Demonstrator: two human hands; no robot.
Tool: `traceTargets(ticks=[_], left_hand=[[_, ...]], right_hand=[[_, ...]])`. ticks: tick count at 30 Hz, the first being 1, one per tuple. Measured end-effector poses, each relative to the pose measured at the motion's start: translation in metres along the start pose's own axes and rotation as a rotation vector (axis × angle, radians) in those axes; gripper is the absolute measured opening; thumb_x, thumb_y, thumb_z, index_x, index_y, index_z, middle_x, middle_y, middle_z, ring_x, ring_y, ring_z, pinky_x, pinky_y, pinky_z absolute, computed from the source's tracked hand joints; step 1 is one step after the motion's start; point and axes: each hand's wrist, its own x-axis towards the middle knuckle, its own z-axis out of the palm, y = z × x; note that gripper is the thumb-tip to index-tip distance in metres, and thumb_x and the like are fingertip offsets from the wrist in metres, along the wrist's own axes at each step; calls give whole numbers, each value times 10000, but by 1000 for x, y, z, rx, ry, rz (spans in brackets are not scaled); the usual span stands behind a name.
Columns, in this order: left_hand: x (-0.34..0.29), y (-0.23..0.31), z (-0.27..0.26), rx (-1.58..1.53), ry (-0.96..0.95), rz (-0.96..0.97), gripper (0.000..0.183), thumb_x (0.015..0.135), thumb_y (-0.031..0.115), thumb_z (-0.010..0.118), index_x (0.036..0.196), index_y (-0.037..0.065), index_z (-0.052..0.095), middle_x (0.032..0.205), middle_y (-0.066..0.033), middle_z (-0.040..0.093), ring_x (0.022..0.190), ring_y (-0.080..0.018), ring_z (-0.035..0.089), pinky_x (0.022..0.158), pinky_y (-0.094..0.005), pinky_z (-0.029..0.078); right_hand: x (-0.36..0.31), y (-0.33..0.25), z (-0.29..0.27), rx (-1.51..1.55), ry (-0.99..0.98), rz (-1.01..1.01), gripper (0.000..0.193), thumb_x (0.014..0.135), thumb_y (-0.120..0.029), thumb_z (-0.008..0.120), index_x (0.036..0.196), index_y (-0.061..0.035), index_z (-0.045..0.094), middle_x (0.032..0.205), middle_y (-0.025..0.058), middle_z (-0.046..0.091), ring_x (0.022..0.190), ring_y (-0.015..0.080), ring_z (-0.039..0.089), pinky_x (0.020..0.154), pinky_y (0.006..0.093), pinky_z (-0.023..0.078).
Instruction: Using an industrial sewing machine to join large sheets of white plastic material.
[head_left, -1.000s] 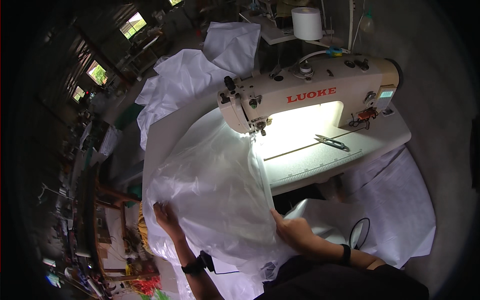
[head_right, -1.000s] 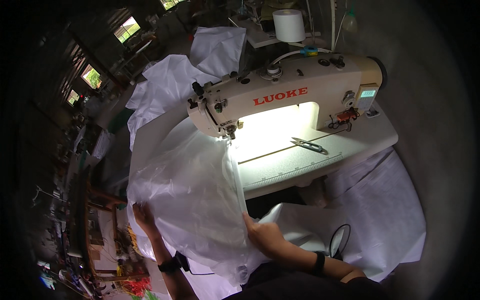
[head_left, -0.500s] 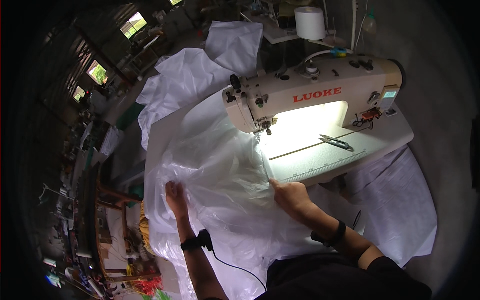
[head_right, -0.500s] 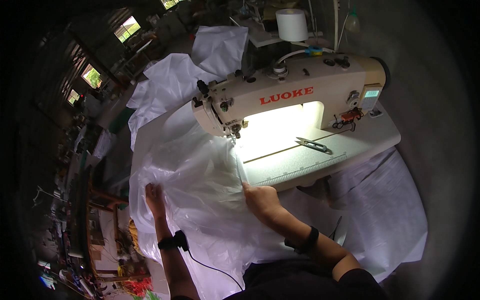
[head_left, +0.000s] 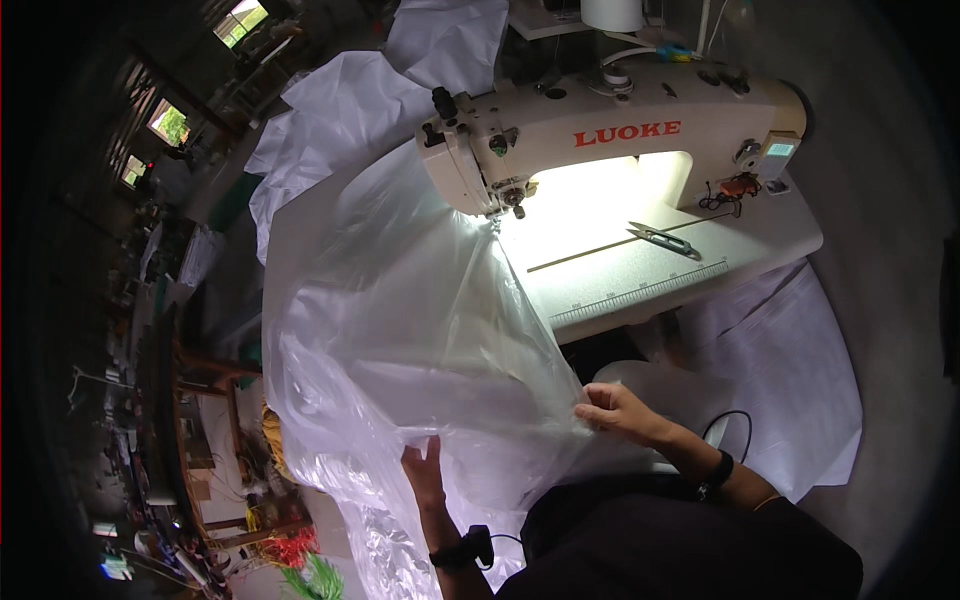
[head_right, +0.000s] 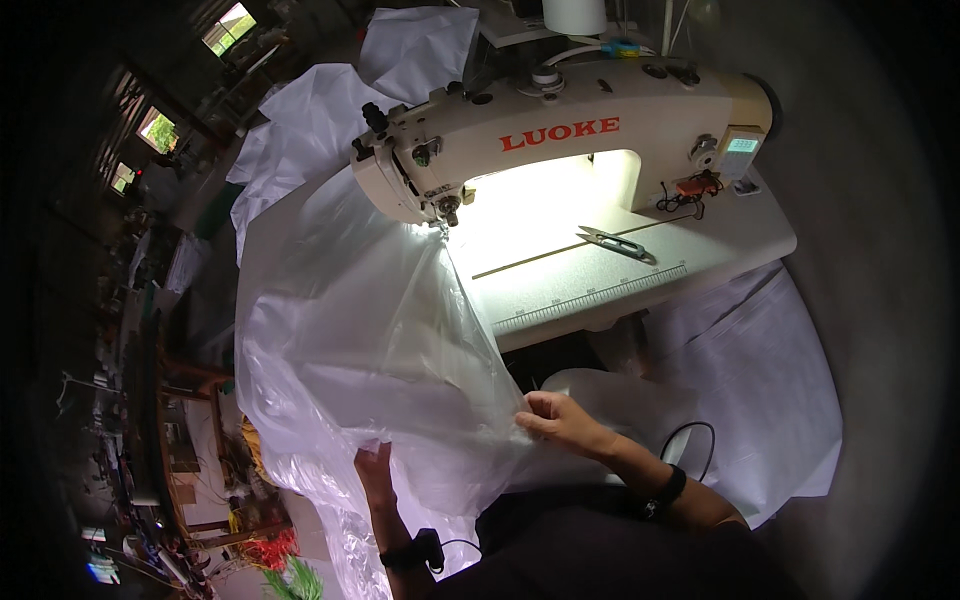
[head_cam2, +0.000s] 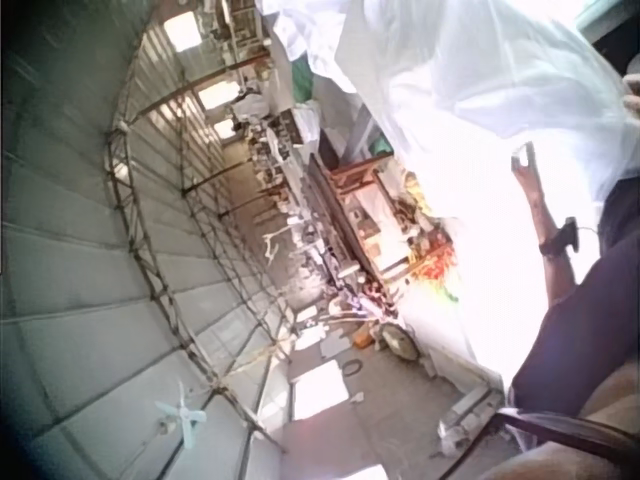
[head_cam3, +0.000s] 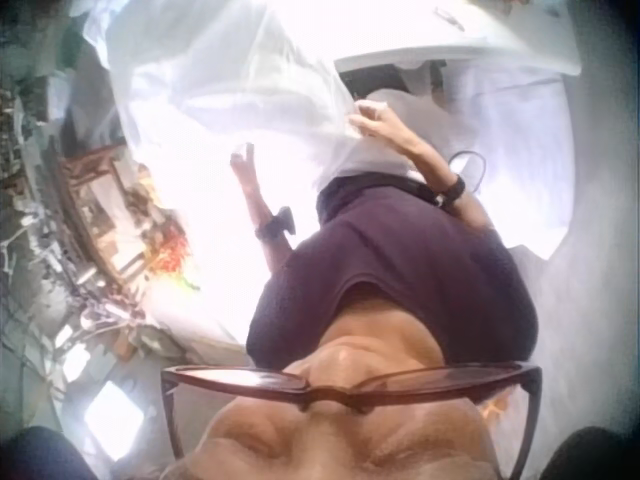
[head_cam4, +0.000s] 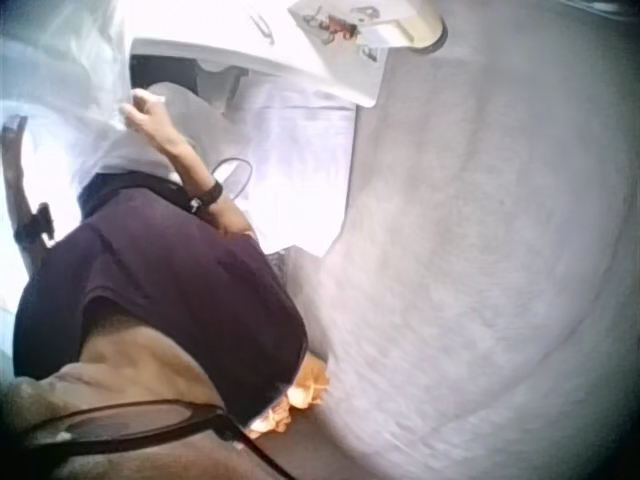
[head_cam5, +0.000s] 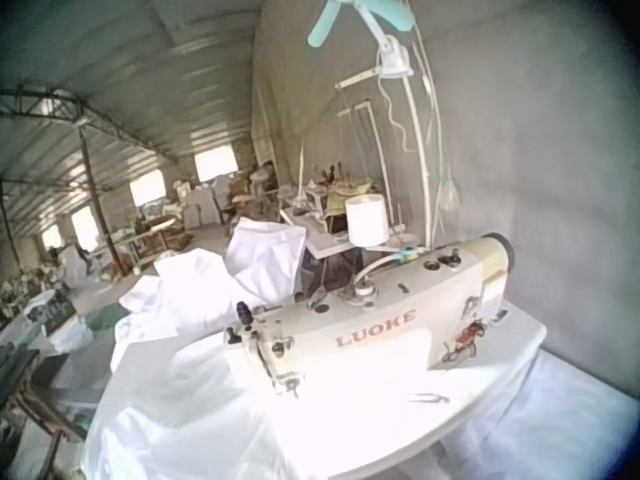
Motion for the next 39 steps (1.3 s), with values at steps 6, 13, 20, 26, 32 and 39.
traceTargets(ticks=[6, 13, 20, 26, 32, 39], left_hand=[[7, -13, -8, -415, 598, 335, 440, 994, 113, 463, 1379, -65, 346, 1332, -148, 437, 1207, -236, 441, 1061, -358, 347], [-20, 17, -57, -469, 501, 331, 480, 1004, 304, 431, 1389, 22, 380, 1479, -166, 369, 1325, -282, 372, 1131, -399, 246], [-9, 49, -12, -274, 399, 362, 576, 924, 137, 610, 1430, 31, 356, 1440, -159, 407, 1258, -252, 432, 1067, -376, 334], [33, 49, -21, -465, 407, 271, 496, 925, 53, 594, 1365, -45, 388, 1269, -103, 539, 1071, -177, 539, 958, -325, 429], [28, 121, -44, -326, 896, 961, 483, 861, -88, 446, 1341, -45, 403, 1246, -149, 524, 1131, -260, 513, 1000, -354, 400], [69, 181, -65, 221, 887, 1043, 366, 744, -129, 472, 1101, -63, 521, 1003, -223, 563, 938, -426, 552, 894, -414, 441]], right_hand=[[-18, -3, -8, -935, 114, -501, 281, 926, -313, 627, 901, -33, 631, 810, 116, 622, 710, 222, 603, 667, 325, 471], [-31, -16, -7, -622, 139, 22, 458, 919, -455, 604, 1137, -52, 600, 860, 75, 708, 834, 270, 676, 780, 399, 493], [3, -26, 21, -712, 359, -195, 552, 925, -266, 614, 1387, -33, 421, 812, 181, 687, 769, 354, 678, 700, 433, 532], [-9, -19, 33, -1069, 509, -400, 528, 909, -72, 532, 1423, -45, 415, 784, 203, 656, 571, 361, 641, 524, 448, 521], [5, -36, 58, -1458, 298, -323, 707, 764, -33, 558, 1435, 71, 362, 629, 97, 608, 502, 238, 622, 468, 351, 497], [72, -54, 49, -1512, 414, -358, 557, 801, -38, 543, 1340, 81, 464, 616, 129, 636, 536, 287, 649, 466, 383, 499]])
